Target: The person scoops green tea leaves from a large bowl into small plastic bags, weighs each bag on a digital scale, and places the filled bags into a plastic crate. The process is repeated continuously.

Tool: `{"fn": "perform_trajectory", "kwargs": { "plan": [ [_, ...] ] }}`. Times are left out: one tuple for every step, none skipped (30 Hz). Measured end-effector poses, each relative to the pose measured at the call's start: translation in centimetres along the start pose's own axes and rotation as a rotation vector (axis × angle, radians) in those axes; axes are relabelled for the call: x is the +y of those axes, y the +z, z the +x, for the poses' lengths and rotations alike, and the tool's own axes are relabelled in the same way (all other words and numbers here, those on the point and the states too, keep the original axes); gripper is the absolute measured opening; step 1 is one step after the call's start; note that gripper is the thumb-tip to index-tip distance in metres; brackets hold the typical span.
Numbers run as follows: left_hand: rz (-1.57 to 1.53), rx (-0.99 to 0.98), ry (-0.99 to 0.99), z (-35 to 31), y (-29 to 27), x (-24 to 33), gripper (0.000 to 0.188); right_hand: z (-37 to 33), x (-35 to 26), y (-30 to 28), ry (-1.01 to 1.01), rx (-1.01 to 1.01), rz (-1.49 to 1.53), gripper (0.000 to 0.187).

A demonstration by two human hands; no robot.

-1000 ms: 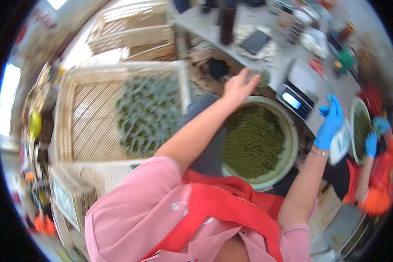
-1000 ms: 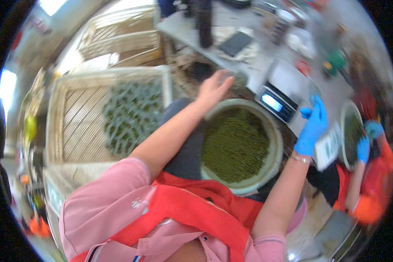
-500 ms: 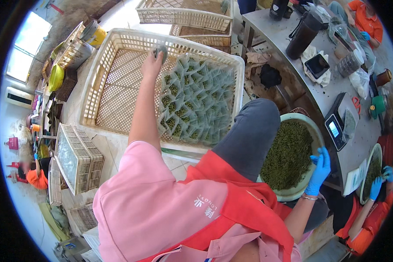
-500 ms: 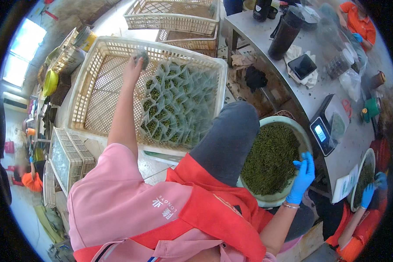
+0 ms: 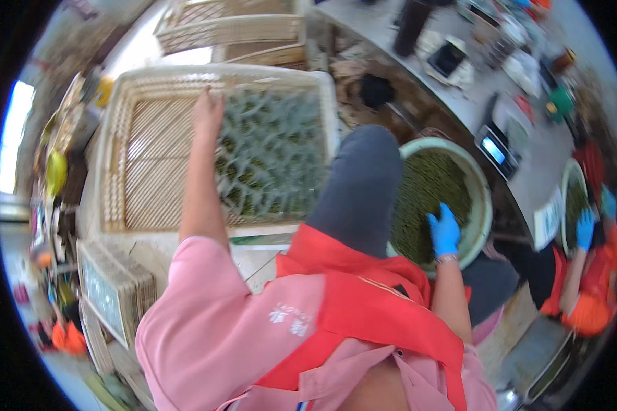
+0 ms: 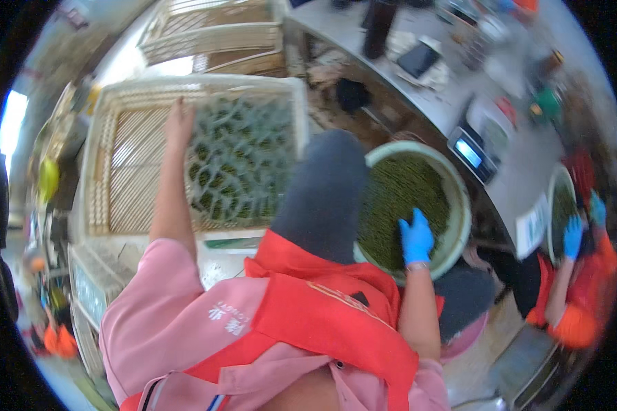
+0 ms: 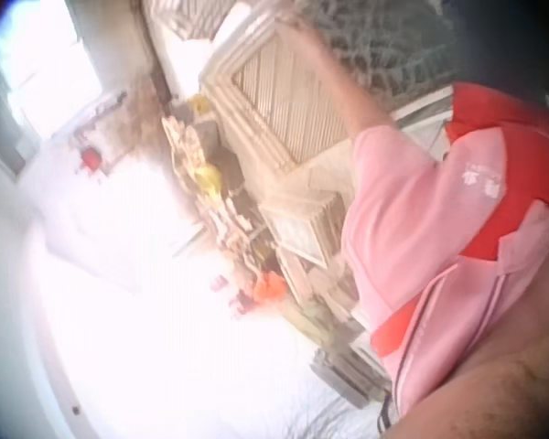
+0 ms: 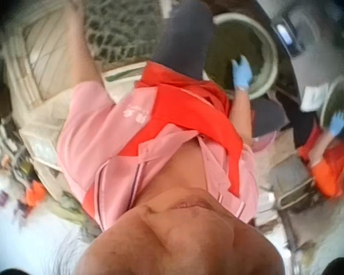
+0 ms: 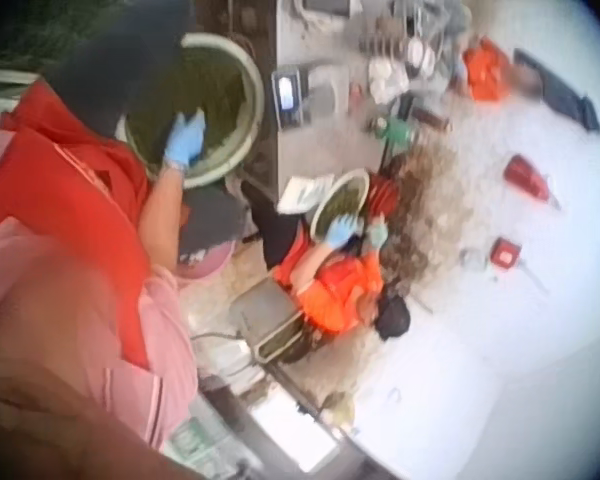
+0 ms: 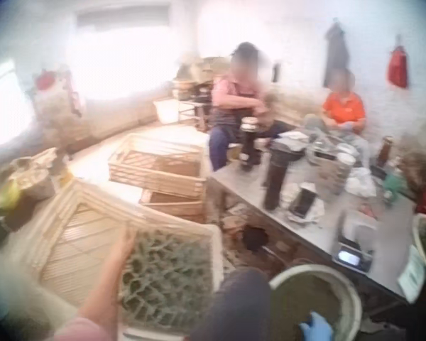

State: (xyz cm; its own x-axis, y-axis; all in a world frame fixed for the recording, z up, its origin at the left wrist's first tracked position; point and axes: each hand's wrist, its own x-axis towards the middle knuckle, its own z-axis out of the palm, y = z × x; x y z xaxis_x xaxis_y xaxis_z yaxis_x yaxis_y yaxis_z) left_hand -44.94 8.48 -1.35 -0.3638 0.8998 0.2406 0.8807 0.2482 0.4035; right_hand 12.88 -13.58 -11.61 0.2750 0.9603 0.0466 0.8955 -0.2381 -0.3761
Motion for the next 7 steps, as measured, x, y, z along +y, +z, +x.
{"fn": "perform_trajectory", "kwargs": {
  "plan": [
    [-0.109,0.047,0.068,-0.7,0.2,2.7,0.052,-0.3,0.8,1.7,-0.022,-0.036,0.005,0.043],
    [-0.156,-0.001,0.164,-2.0,0.5,5.9,0.046,-0.4,1.3,2.5,-0.049,-0.076,0.014,0.042],
    [-0.202,-0.042,0.260,-3.7,1.0,9.3,0.040,-0.2,0.7,2.3,0.026,-0.227,0.035,0.041],
    [-0.239,-0.075,0.355,-5.2,1.5,12.4,0.035,0.3,0.2,2.0,0.093,-0.378,0.074,0.041],
    [-0.273,-0.064,0.558,-6.7,2.5,15.4,0.032,0.5,0.8,1.8,0.155,-0.348,0.210,0.040],
    [-0.293,-0.048,0.752,-8.5,3.4,18.2,0.029,0.5,1.2,2.1,0.204,-0.325,0.354,0.040],
    [-0.304,-0.056,0.776,-8.6,3.7,19.4,0.029,0.5,1.6,2.3,0.249,-0.299,0.498,0.039]
  ]
}}
